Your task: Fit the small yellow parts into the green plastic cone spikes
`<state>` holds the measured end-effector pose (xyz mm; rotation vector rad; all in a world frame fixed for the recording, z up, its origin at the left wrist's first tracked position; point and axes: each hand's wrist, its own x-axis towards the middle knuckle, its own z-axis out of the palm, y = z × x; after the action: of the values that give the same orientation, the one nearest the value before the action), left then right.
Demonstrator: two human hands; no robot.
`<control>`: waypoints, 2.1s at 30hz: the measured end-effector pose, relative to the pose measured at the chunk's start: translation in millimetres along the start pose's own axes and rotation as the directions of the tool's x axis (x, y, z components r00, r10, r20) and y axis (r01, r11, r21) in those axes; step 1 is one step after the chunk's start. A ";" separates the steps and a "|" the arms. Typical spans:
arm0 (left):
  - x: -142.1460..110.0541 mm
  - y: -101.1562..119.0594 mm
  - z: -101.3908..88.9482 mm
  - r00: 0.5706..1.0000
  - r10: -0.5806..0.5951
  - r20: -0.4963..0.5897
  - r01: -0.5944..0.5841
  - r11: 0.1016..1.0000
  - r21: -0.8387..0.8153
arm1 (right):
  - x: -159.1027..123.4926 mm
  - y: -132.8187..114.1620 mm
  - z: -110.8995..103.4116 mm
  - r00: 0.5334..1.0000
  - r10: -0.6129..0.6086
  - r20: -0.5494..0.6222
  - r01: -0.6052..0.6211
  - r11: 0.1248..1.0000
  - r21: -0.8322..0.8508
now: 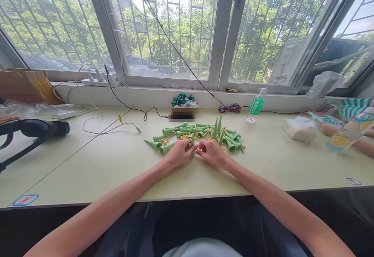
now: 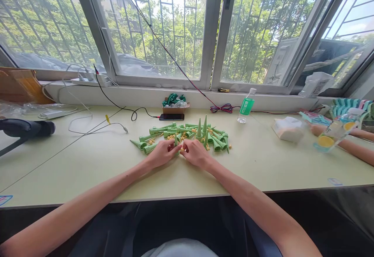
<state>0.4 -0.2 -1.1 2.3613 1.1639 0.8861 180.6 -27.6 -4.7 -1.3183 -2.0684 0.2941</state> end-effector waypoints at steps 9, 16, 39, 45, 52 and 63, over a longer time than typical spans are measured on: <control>0.6 -2.3 1.1 0.999 0.036 -0.011 -0.036 0.999 0.010 | 1.2 1.8 2.5 0.999 -0.001 -0.032 0.001 1.000 -0.009; 0.4 -2.2 2.4 0.999 0.040 -0.018 -0.040 0.999 -0.002 | 1.8 1.1 -2.0 0.999 0.037 0.008 -0.038 0.998 0.040; -1.8 6.1 3.2 0.990 0.119 0.073 -0.109 0.987 -0.119 | 0.4 -6.3 -5.9 0.982 -0.097 -0.164 0.110 0.991 0.074; -3.2 8.7 1.6 0.993 0.093 0.066 -0.082 0.985 -0.149 | 0.3 -7.4 -7.9 0.975 -0.097 -0.202 0.100 0.995 0.004; -2.9 8.6 -0.1 0.993 0.073 -0.090 -0.084 0.988 -0.132 | 1.4 -5.1 -11.7 0.943 -0.050 -0.328 0.051 0.999 -0.005; -0.8 3.0 0.9 0.984 0.047 -0.172 -0.068 0.991 -0.120 | 3.9 1.4 -12.1 0.966 0.014 -0.258 -0.013 1.000 0.007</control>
<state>2.3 -2.7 -0.4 2.2647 1.0724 1.1632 188.2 -25.4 5.4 -1.2946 -1.8396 0.1257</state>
